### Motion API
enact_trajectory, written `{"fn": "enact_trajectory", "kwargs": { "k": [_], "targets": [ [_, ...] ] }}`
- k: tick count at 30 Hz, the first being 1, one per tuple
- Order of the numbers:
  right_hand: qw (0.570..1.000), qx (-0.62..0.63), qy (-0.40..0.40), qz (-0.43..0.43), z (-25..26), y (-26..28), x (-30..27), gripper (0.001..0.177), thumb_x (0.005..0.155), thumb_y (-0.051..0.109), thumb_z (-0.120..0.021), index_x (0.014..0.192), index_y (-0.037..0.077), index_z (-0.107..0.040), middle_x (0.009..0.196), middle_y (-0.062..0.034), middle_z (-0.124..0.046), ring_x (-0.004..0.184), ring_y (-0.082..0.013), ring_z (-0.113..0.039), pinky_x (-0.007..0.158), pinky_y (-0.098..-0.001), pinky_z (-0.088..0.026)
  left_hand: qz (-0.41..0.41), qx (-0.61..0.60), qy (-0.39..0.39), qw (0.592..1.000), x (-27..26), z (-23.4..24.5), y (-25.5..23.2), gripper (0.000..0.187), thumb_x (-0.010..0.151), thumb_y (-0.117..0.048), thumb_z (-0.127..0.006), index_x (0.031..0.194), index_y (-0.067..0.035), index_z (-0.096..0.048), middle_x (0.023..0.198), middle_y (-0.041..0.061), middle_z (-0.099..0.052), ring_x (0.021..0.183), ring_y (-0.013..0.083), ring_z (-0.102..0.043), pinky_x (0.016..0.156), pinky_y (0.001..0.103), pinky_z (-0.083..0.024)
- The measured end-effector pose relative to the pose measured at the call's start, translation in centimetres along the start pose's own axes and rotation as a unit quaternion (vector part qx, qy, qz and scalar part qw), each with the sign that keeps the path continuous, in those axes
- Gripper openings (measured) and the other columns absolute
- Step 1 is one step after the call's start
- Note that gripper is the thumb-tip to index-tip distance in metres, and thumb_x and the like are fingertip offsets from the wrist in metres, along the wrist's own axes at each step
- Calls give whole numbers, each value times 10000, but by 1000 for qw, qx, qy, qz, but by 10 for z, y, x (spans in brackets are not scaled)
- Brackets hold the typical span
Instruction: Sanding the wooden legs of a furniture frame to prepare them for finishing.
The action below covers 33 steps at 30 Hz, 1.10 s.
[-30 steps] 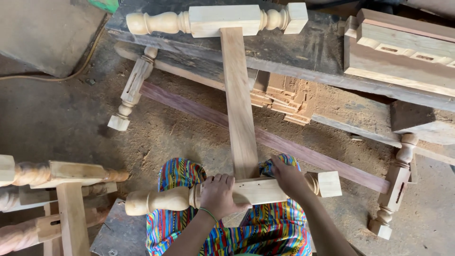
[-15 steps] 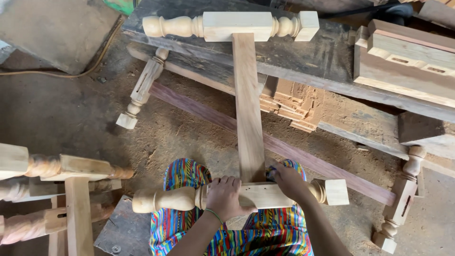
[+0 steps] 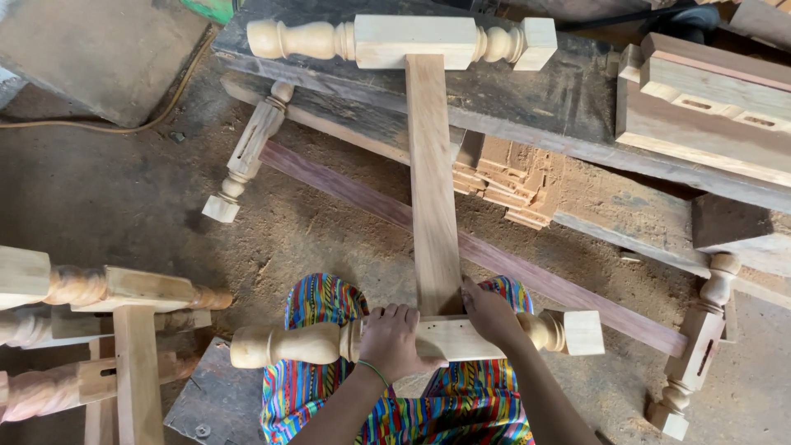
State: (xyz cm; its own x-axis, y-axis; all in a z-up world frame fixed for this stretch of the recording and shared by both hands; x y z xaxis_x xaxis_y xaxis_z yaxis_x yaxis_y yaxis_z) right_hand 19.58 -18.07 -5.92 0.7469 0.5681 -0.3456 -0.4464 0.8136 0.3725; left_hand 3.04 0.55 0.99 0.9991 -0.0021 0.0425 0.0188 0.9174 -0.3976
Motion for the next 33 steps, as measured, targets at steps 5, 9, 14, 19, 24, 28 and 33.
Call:
{"fn": "enact_trajectory", "kwargs": {
  "k": [5, 9, 14, 19, 24, 28, 33],
  "targets": [
    [999, 12, 1, -51, 53, 35, -37, 513, 995, 248, -482, 1501, 177, -431, 944, -253, -730, 912, -426, -718, 854, -523, -544, 23, -23, 48, 998, 0, 7, 2, 971, 604, -792, -795, 1107, 23, -635, 1069, 134, -655, 1086, 303, -596, 936, 468, -439],
    [992, 80, -97, -5, 87, 50, -56, 510, 986, 259, -538, 1487, 176, -489, 948, -258, -736, 909, -428, -716, 827, -532, -552, 11, 2, 35, 999, 2, 1, -2, 990, 594, -797, -801, 1104, 33, -630, 1061, 138, -652, 1068, 296, -598, 923, 457, -440],
    [979, 87, -184, -7, 83, 57, -62, 482, 1008, 227, -557, 1485, 175, -512, 824, -198, -795, 843, -355, -780, 1187, -537, -412, 22, -3, 28, 999, -2, -1, 1, 973, 585, -781, -822, 1092, 26, -623, 1043, 134, -645, 1053, 301, -600, 907, 452, -439],
    [964, 35, -174, 197, 18, 56, -55, 568, 885, 181, -653, 1443, 187, -545, 1233, -83, -740, 1090, -281, -712, 1200, -551, -383, -1, -49, -41, 998, -3, 5, 0, 936, 544, -729, -860, 1075, 0, -610, 1037, 133, -645, 1040, 299, -616, 932, 462, -440],
    [970, 40, -104, 215, 24, 83, -53, 499, 936, 152, -648, 1423, 170, -544, 1423, -64, -633, 1399, -260, -498, 1199, -626, -158, -26, -114, -147, 982, -19, -17, 13, 770, 700, -620, -830, 1138, -48, -557, 1113, 150, -635, 1095, 328, -615, 986, 495, -436],
    [955, 15, -90, 282, 24, 94, -28, 503, 943, 186, -655, 1435, 183, -547, 1482, -85, -564, 1416, -249, -442, 1192, -697, -21, -34, -196, -288, 937, -26, -15, 21, 555, 946, -396, -703, 1299, -40, -463, 1249, 200, -589, 1177, 363, -599, 1019, 488, -457],
    [952, -99, -23, 289, 37, 127, 3, 582, 885, 36, -577, 1439, 204, -531, 1495, -44, -554, 1410, -193, -446, 1182, -714, 81, 20, -200, -326, 924, -25, 0, 19, 478, 994, -254, -640, 1352, -10, -439, 1341, 225, -566, 1233, 396, -572, 1037, 489, -462]
  ]
}}
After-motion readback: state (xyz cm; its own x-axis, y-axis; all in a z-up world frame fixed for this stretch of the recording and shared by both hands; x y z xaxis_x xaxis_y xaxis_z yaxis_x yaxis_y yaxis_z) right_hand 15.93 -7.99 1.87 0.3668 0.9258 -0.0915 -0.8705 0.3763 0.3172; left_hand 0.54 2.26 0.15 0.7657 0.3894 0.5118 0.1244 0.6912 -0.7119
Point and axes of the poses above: each hand's wrist, its own x-axis towards the middle knuckle, its own z-axis out of the back of the hand, y = z × x, the point moved 3 cm from there along x, towards the middle knuckle
